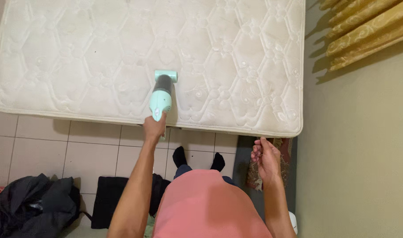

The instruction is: The person vacuums the top surface of a mattress using a handheld vacuum cleaner, moving the tool along the edges and over the center of the bed.

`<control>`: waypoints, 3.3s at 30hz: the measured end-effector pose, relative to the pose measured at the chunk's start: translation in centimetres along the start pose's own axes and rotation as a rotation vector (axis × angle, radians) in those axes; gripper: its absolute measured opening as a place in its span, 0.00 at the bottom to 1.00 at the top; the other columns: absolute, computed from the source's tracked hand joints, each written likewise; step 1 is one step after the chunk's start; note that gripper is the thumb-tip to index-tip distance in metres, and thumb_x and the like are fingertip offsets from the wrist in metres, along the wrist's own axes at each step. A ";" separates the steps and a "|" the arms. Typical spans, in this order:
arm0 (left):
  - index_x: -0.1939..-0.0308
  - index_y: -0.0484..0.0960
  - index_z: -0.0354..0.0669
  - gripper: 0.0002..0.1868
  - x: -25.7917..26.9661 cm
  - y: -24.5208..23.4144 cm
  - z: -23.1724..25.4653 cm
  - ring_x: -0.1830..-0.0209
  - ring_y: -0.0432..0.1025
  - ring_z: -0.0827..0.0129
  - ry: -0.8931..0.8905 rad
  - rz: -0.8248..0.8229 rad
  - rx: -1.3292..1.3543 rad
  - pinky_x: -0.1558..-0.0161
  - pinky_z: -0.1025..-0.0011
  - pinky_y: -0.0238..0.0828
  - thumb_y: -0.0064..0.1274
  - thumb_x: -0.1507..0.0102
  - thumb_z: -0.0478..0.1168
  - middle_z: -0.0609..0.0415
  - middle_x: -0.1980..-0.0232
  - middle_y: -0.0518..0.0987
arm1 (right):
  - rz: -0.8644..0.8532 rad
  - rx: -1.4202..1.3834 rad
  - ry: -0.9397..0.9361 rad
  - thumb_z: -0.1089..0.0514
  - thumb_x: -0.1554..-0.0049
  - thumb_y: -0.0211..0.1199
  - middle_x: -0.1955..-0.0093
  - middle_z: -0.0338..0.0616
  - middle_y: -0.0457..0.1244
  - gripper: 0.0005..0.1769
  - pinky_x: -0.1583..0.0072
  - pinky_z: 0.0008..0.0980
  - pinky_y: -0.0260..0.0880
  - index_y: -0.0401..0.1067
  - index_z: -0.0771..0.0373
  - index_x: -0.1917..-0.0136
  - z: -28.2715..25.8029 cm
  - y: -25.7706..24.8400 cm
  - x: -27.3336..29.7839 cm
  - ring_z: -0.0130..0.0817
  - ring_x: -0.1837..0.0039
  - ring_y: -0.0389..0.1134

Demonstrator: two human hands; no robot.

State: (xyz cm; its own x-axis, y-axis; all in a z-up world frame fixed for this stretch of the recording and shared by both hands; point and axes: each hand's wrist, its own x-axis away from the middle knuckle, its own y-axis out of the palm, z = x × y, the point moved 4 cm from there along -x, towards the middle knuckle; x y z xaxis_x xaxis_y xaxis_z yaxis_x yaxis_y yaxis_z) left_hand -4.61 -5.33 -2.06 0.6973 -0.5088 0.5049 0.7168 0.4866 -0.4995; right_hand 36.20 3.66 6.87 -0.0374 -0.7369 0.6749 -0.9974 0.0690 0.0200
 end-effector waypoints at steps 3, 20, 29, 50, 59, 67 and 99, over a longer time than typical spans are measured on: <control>0.74 0.82 0.30 0.28 -2.1 -0.1 0.8 0.85 0.74 0.62 0.004 -0.007 -0.044 0.75 0.61 0.74 0.56 0.37 0.56 0.45 0.80 0.78 | 0.007 0.061 -0.056 0.50 0.33 0.53 0.70 0.37 0.59 0.17 0.66 0.29 0.58 0.71 0.63 0.57 0.4 0.1 0.6 0.27 0.68 0.59; 0.70 0.81 0.30 0.29 -8.5 -1.3 5.5 0.79 0.79 0.57 0.074 -0.045 -0.086 0.73 0.61 0.76 0.58 0.38 0.59 0.43 0.75 0.81 | -0.057 -0.008 -0.093 0.50 0.33 0.55 0.71 0.38 0.60 0.17 0.67 0.28 0.56 0.70 0.63 0.58 0.2 2.9 2.2 0.28 0.70 0.61; 0.73 0.80 0.30 0.27 0.0 -1.9 -2.9 0.86 0.74 0.61 0.089 -0.072 0.055 0.79 0.58 0.72 0.55 0.36 0.55 0.46 0.81 0.76 | -0.082 0.041 -0.071 0.49 0.33 0.55 0.71 0.38 0.60 0.18 0.67 0.30 0.57 0.70 0.62 0.59 0.7 4.5 1.8 0.28 0.70 0.60; 0.72 0.81 0.29 0.27 11.4 -8.0 -8.2 0.87 0.70 0.63 -0.098 -0.106 -0.012 0.80 0.62 0.67 0.56 0.37 0.54 0.47 0.84 0.74 | -0.055 0.055 -0.066 0.48 0.33 0.56 0.71 0.37 0.60 0.18 0.67 0.28 0.57 0.70 0.62 0.59 0.6 5.6 0.9 0.28 0.70 0.60; 0.75 0.80 0.31 0.28 3.5 -4.3 -5.3 0.85 0.73 0.63 0.057 -0.115 -0.013 0.77 0.61 0.69 0.56 0.36 0.55 0.46 0.83 0.76 | -0.031 0.025 -0.053 0.49 0.33 0.55 0.71 0.38 0.60 0.18 0.67 0.28 0.57 0.70 0.62 0.59 0.7 6.2 1.5 0.28 0.70 0.61; 0.73 0.81 0.30 0.27 -2.3 -1.6 0.2 0.83 0.74 0.60 0.096 -0.152 -0.058 0.74 0.60 0.72 0.55 0.36 0.55 0.46 0.80 0.78 | -0.005 -0.049 -0.051 0.49 0.34 0.55 0.70 0.38 0.60 0.17 0.66 0.29 0.57 0.70 0.63 0.58 2.1 5.1 1.8 0.28 0.69 0.60; 0.70 0.83 0.26 0.29 10.7 -2.0 -4.7 0.84 0.72 0.64 -0.026 -0.146 -0.080 0.77 0.61 0.69 0.55 0.36 0.55 0.45 0.82 0.76 | -0.070 -0.066 -0.048 0.48 0.33 0.54 0.70 0.37 0.60 0.17 0.67 0.26 0.59 0.70 0.61 0.57 1.4 0.1 -0.6 0.27 0.69 0.62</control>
State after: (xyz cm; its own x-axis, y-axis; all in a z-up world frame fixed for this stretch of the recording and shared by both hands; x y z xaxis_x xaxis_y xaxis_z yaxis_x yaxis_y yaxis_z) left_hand 1.41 -15.04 1.05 0.5861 -0.5512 0.5938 0.8085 0.3496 -0.4735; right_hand 36.04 3.18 5.48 0.0277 -0.7730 0.6338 -0.9915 0.0593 0.1157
